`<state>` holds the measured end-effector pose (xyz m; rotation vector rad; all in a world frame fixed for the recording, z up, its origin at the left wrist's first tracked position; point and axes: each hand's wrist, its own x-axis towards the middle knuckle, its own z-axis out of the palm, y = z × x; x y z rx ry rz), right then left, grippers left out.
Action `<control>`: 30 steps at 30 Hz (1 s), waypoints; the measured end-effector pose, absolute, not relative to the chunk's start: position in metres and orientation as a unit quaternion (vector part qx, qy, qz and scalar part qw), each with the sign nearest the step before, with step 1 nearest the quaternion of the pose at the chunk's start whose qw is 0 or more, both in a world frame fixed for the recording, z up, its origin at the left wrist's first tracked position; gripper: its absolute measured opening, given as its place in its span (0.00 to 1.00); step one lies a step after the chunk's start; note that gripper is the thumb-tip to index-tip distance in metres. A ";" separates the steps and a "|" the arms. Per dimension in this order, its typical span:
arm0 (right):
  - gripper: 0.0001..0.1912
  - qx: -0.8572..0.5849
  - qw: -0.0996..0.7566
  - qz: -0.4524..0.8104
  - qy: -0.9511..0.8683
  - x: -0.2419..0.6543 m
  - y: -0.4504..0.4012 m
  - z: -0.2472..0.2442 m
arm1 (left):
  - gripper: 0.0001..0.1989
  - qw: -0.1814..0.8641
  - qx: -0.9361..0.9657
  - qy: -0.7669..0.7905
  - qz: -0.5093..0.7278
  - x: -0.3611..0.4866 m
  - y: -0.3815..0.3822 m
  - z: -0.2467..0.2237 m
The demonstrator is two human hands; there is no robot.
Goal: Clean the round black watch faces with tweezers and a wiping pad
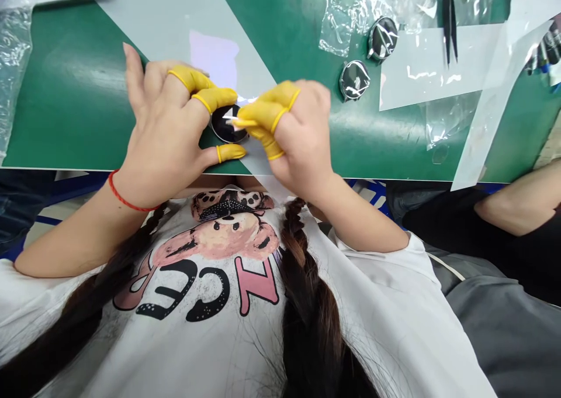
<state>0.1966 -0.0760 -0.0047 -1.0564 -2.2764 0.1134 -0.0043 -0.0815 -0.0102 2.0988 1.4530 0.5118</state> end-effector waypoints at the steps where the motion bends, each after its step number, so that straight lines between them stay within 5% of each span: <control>1: 0.11 -0.404 0.297 0.034 -0.864 0.198 -0.071 -0.003 | 0.28 0.279 0.770 0.540 0.196 -0.005 -0.081 -0.009; 7: 0.26 -0.362 0.199 0.071 -0.908 0.206 -0.065 -0.026 | 0.25 0.267 0.771 0.548 0.182 -0.005 -0.080 -0.010; 12: 0.21 -0.418 0.174 0.130 -0.882 0.211 -0.089 -0.034 | 0.27 0.254 0.772 0.551 0.192 -0.005 -0.082 -0.015; 17: 0.08 -0.384 0.321 0.098 -0.860 0.213 -0.093 -0.025 | 0.26 0.245 0.778 0.538 0.214 -0.005 -0.082 -0.017; 21: 0.09 -0.486 0.434 0.141 -0.746 0.201 -0.093 -0.025 | 0.26 0.232 0.789 0.533 0.199 -0.005 -0.082 -0.015; 30: 0.21 -0.586 0.287 0.139 -0.745 0.192 -0.099 -0.040 | 0.27 0.214 0.793 0.549 0.156 -0.004 -0.083 -0.013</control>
